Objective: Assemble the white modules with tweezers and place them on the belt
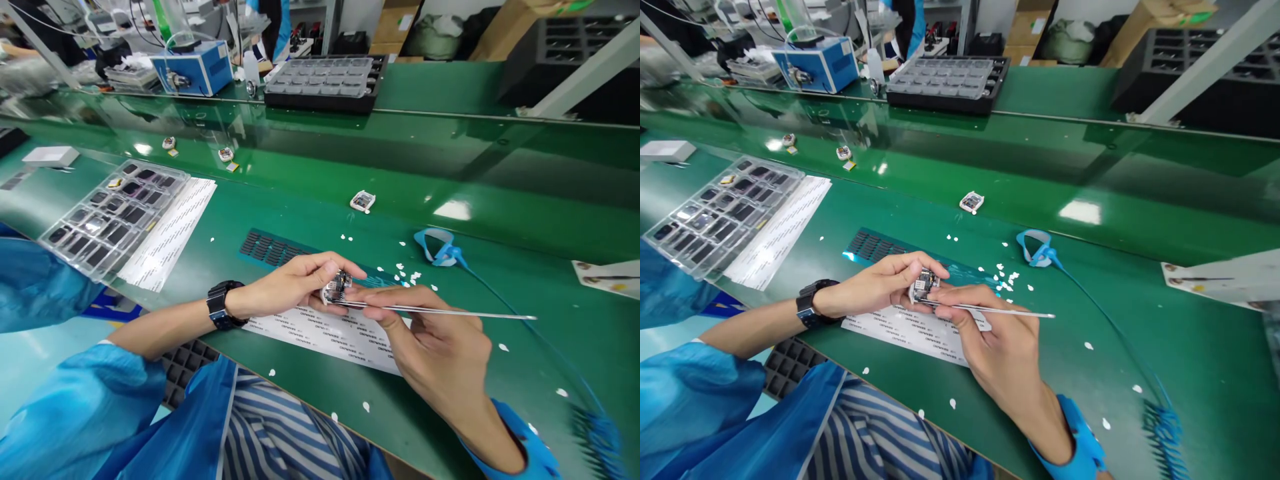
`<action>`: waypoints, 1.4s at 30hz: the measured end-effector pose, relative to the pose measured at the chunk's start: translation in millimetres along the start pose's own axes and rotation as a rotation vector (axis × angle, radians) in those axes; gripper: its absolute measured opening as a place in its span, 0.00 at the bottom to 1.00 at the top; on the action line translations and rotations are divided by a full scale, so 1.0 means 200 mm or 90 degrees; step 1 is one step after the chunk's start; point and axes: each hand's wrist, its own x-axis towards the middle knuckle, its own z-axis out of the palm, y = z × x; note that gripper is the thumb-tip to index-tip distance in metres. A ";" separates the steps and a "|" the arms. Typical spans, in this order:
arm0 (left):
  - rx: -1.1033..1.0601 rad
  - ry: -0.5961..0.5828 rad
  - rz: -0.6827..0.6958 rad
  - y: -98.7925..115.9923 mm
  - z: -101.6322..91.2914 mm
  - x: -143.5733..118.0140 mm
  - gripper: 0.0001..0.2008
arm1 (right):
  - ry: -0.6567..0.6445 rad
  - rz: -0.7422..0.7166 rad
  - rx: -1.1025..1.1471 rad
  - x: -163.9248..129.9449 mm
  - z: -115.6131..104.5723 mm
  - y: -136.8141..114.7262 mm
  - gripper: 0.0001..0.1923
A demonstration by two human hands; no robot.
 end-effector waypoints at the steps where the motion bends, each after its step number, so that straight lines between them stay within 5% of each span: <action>1: 0.002 -0.002 -0.002 0.00 0.00 0.00 0.18 | -0.002 0.004 -0.004 0.00 0.00 0.00 0.09; 34: -0.042 -0.047 -0.022 -0.01 -0.01 0.00 0.15 | -0.024 -0.087 -0.039 0.00 0.00 0.05 0.11; 42: -0.035 -0.056 0.010 -0.01 -0.02 0.00 0.19 | 0.006 -0.004 0.025 0.01 -0.03 0.01 0.05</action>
